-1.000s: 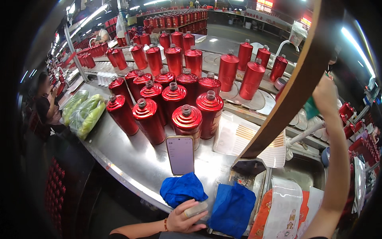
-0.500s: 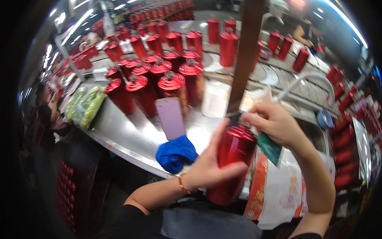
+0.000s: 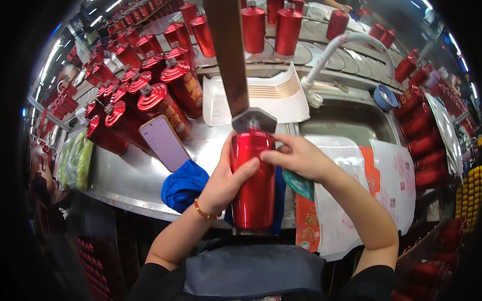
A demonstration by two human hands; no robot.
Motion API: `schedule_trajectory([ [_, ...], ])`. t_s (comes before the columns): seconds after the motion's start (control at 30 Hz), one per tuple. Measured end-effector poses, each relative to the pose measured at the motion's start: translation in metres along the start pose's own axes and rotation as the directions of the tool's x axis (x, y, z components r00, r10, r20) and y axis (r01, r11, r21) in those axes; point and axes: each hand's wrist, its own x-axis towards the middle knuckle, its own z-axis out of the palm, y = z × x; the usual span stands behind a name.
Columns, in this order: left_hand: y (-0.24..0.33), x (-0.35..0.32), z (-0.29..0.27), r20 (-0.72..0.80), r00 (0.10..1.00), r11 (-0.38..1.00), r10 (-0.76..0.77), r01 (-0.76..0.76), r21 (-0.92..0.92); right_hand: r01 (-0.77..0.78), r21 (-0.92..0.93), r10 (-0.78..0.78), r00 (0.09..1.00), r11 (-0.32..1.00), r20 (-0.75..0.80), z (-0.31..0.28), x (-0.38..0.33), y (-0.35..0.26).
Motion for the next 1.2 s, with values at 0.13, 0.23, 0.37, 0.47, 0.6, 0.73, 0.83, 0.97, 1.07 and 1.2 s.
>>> schedule_trajectory([
  [0.13,-0.007,0.015,0.002,-0.012,0.999,0.999,0.05,-0.05,0.0,0.08,0.0,-0.08,0.994,0.997,-0.069,-0.003,0.005,0.002],
  [0.23,0.003,0.006,0.001,-0.016,1.0,1.0,0.003,-0.003,-0.006,0.11,-0.068,-0.118,0.986,0.992,-0.116,-0.008,-0.004,0.005],
  [0.37,0.001,-0.003,0.004,-0.049,0.998,0.997,0.045,-0.041,0.072,0.074,-0.261,-0.178,0.899,0.963,-0.401,-0.092,-0.04,0.028],
  [0.47,-0.007,-0.017,0.001,-0.04,0.994,0.987,0.099,-0.093,0.128,-0.301,-0.493,0.038,0.879,0.816,-0.475,-0.133,-0.105,0.041],
  [0.6,-0.021,-0.025,0.0,-0.009,0.979,0.96,0.202,-0.196,0.202,-0.469,-0.432,0.141,0.786,0.77,-0.601,-0.132,-0.177,0.084],
  [0.73,-0.03,-0.021,-0.001,-0.027,0.963,0.936,0.267,-0.253,0.243,-0.488,-0.42,0.022,0.672,0.765,-0.74,-0.121,-0.174,0.099],
  [0.83,-0.02,-0.028,-0.004,-0.071,0.991,0.97,0.112,-0.094,0.224,-0.563,-0.615,-0.059,0.709,0.552,-0.702,-0.112,-0.157,0.092],
  [0.97,-0.039,-0.038,-0.007,-0.125,0.971,0.929,0.204,-0.152,0.336,-0.326,-0.682,-0.207,0.79,0.654,-0.576,-0.08,-0.131,0.079],
  [1.07,-0.047,-0.036,0.009,-0.113,0.941,0.855,0.318,-0.233,0.464,-0.265,-0.594,-0.163,0.807,0.759,-0.568,-0.066,-0.115,0.081],
  [1.2,-0.052,-0.035,0.02,-0.126,0.954,0.898,0.272,-0.205,0.388,-0.305,-0.565,-0.079,0.828,0.767,-0.555,-0.036,-0.108,0.06],
])
